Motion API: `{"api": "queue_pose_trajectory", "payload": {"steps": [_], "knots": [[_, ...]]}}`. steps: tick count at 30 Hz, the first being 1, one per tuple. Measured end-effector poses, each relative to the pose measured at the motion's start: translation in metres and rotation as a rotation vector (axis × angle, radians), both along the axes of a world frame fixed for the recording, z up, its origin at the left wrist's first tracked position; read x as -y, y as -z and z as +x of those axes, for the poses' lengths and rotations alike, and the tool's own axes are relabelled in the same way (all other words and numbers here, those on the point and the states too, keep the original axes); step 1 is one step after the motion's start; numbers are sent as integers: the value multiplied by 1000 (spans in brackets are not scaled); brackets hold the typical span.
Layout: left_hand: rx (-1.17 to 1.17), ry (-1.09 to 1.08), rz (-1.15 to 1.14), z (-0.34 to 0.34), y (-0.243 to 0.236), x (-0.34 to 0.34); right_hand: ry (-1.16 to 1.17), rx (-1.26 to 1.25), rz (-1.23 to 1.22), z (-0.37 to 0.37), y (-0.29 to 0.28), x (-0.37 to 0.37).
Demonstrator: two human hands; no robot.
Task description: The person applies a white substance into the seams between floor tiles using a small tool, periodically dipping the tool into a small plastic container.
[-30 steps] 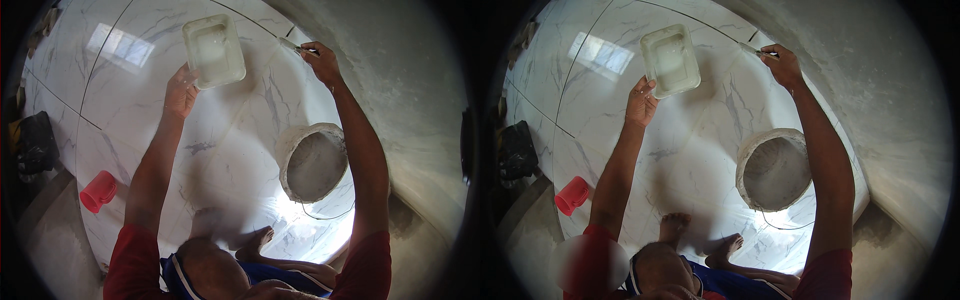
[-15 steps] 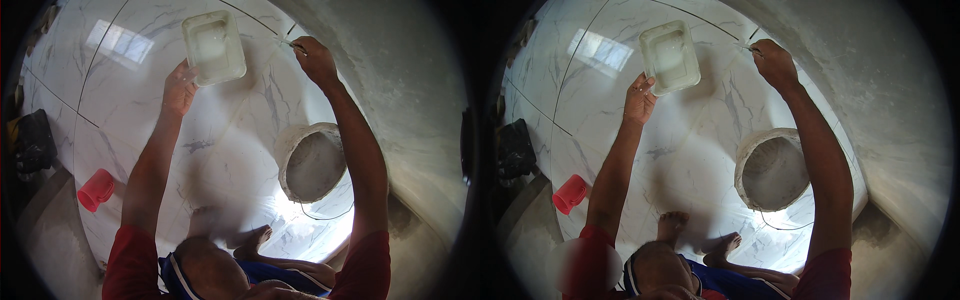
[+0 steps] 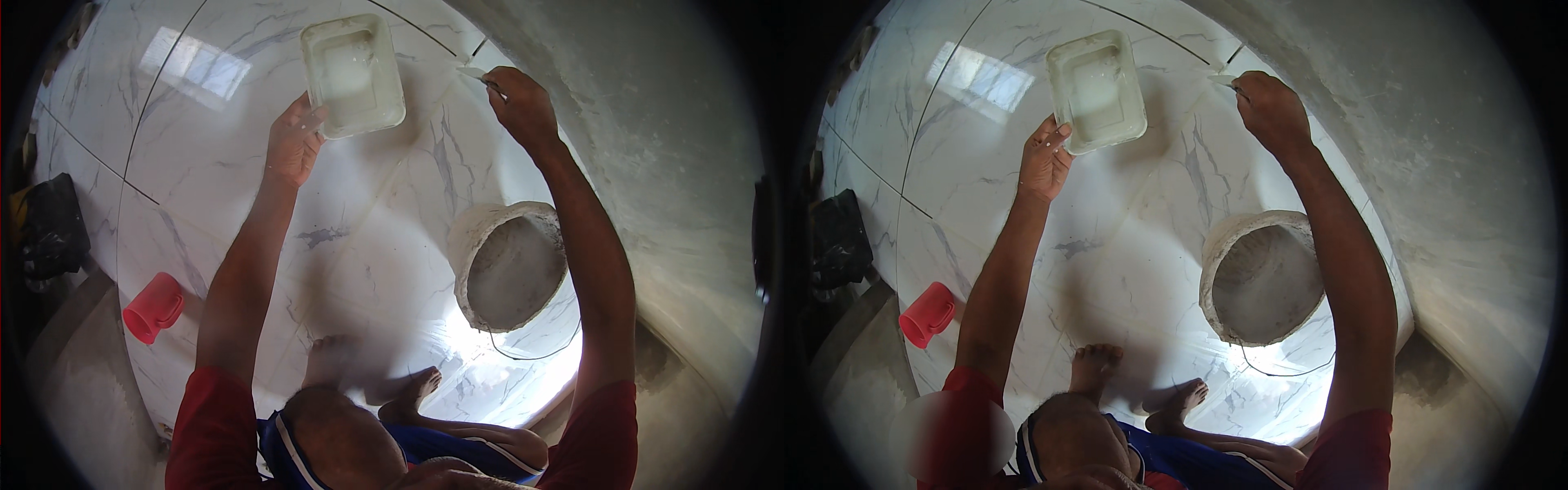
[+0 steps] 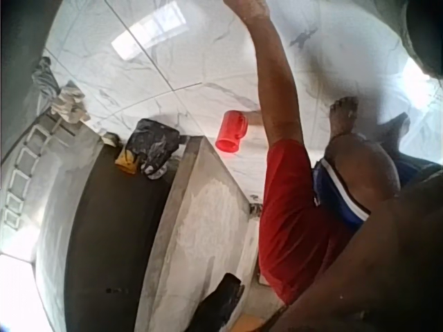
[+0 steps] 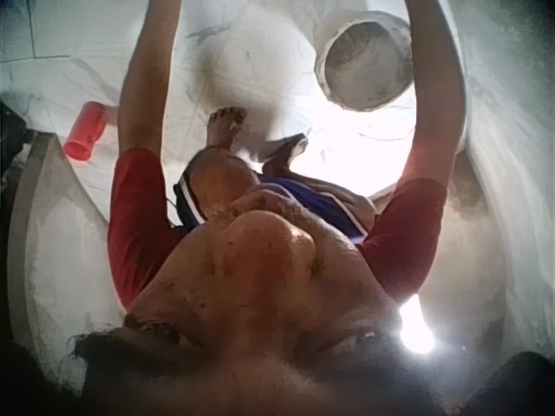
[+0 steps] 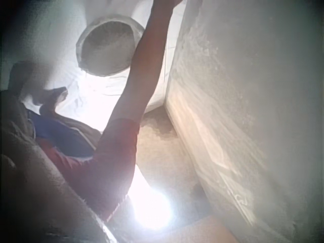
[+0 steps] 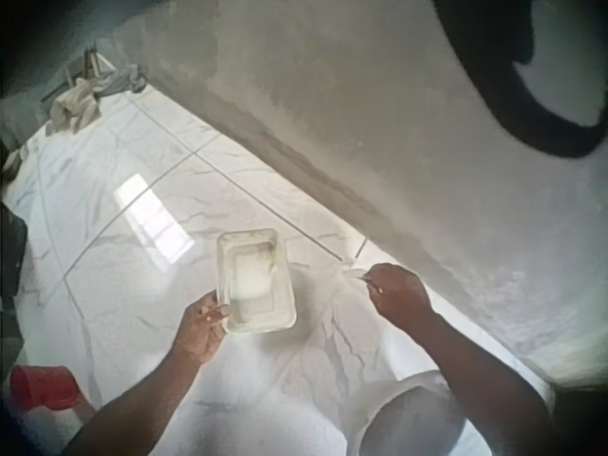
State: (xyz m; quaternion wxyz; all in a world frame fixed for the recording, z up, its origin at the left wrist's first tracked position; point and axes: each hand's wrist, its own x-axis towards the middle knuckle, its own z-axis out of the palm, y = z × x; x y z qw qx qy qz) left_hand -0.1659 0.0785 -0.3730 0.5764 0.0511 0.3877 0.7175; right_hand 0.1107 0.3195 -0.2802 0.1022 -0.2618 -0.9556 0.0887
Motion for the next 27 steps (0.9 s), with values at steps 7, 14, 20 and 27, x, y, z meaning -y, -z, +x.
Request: {"api": "queue_pose_trajectory", "payload": {"steps": [7, 14, 20, 27], "knots": [[-13, 15, 6, 0, 1, -1, 113, 189, 177, -21, 3, -14], [-23, 4, -41, 0, 3, 2, 42, 264, 181, -31, 5, 7], [-6, 3, 8, 0, 5, 1, -35, 188, 129, -21, 0, 29], [-13, 17, 21, -1, 4, 0, 184, 124, -152, -11, -36, 18]]}}
